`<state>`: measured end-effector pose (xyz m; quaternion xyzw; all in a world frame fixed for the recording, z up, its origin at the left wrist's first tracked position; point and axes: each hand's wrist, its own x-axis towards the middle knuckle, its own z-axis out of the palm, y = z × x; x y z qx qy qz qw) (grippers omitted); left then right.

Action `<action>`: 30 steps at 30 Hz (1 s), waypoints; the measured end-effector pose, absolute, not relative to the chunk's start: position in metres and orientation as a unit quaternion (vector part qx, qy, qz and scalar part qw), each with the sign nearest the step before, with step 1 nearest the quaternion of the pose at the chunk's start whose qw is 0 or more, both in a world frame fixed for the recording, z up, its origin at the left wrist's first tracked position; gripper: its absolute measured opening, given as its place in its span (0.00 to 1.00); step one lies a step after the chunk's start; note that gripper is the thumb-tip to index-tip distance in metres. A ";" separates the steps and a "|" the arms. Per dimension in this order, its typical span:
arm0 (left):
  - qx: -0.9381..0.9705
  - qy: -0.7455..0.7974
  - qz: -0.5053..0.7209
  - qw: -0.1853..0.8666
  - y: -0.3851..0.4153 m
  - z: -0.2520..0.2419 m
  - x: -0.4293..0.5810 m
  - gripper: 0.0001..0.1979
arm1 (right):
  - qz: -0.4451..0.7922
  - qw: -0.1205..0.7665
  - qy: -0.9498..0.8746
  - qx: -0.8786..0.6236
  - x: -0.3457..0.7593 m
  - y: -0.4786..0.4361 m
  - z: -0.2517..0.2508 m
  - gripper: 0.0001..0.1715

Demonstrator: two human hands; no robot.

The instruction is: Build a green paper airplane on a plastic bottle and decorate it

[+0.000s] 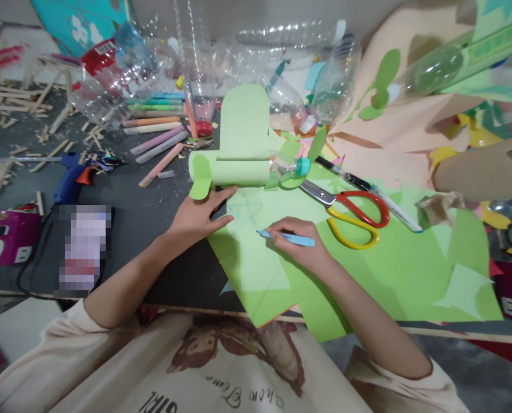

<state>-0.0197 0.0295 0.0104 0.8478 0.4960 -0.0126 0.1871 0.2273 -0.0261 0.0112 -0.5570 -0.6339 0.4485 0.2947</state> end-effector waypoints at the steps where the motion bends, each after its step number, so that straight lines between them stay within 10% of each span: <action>1: 0.848 0.495 -0.011 0.187 0.029 0.011 -0.020 0.31 | 0.449 0.296 -0.634 -0.556 0.227 -0.026 0.011 0.11; 12: 0.852 0.488 0.006 0.190 0.031 0.012 -0.022 0.30 | 0.545 0.496 -0.375 -0.562 0.238 0.001 -0.003 0.11; 30: 0.839 0.498 -0.008 0.218 0.031 0.012 -0.020 0.31 | 0.576 0.444 -0.472 -0.499 0.209 0.030 -0.009 0.07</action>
